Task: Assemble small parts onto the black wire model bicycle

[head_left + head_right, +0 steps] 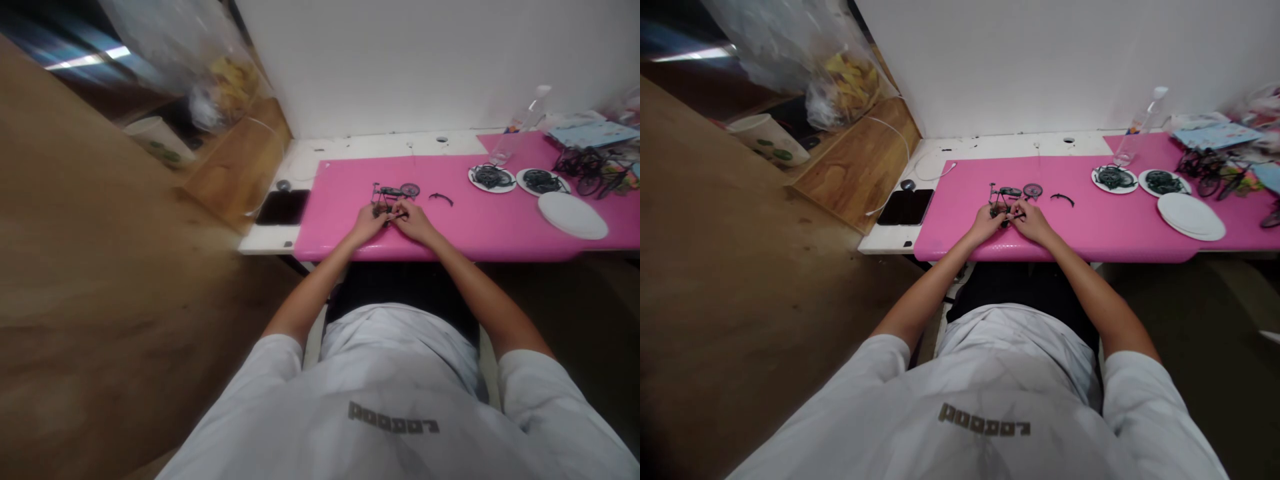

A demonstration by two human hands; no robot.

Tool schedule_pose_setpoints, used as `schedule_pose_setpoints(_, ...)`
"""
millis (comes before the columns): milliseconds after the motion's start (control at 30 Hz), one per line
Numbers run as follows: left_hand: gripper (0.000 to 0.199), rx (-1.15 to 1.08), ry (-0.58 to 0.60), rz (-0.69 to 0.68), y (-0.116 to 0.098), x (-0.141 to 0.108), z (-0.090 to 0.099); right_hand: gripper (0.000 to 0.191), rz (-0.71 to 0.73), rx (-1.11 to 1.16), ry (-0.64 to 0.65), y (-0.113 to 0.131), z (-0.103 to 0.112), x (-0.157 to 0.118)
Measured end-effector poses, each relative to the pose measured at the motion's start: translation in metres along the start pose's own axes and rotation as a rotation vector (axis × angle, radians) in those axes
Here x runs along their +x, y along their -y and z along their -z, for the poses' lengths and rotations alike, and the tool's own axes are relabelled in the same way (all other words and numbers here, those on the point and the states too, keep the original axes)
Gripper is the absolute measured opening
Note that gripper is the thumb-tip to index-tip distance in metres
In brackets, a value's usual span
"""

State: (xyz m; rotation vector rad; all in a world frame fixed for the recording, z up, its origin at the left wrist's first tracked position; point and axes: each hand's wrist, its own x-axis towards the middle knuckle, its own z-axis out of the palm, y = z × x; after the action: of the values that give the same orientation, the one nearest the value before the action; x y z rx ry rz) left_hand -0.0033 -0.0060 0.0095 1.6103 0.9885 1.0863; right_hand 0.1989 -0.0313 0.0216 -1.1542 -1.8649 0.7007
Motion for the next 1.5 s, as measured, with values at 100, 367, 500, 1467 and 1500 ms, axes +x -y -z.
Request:
schedule_pose_setpoints(100,0.030,-0.010,0.004,0.004,0.000,0.000,0.000,0.023,-0.008,-0.007,0.003,-0.001,0.000,0.000)
schedule_pose_setpoints(367,0.027,0.008,-0.019,0.004,-0.005,-0.002,0.000,0.024,-0.001,-0.007,-0.007,-0.001,0.000,0.001)
schedule_pose_setpoints(500,0.025,0.010,-0.017,0.013,-0.007,-0.002,0.000,0.022,-0.003,-0.018,-0.007,-0.001,0.000,0.000)
schedule_pose_setpoints(1467,0.027,0.001,-0.003,-0.002,-0.006,-0.001,0.000,0.029,-0.004,0.077,-0.040,-0.014,-0.005,0.004)
schedule_pose_setpoints(1500,0.026,0.000,0.000,-0.008,-0.005,-0.001,0.001,0.030,-0.004,0.080,-0.038,-0.014,-0.006,0.004)
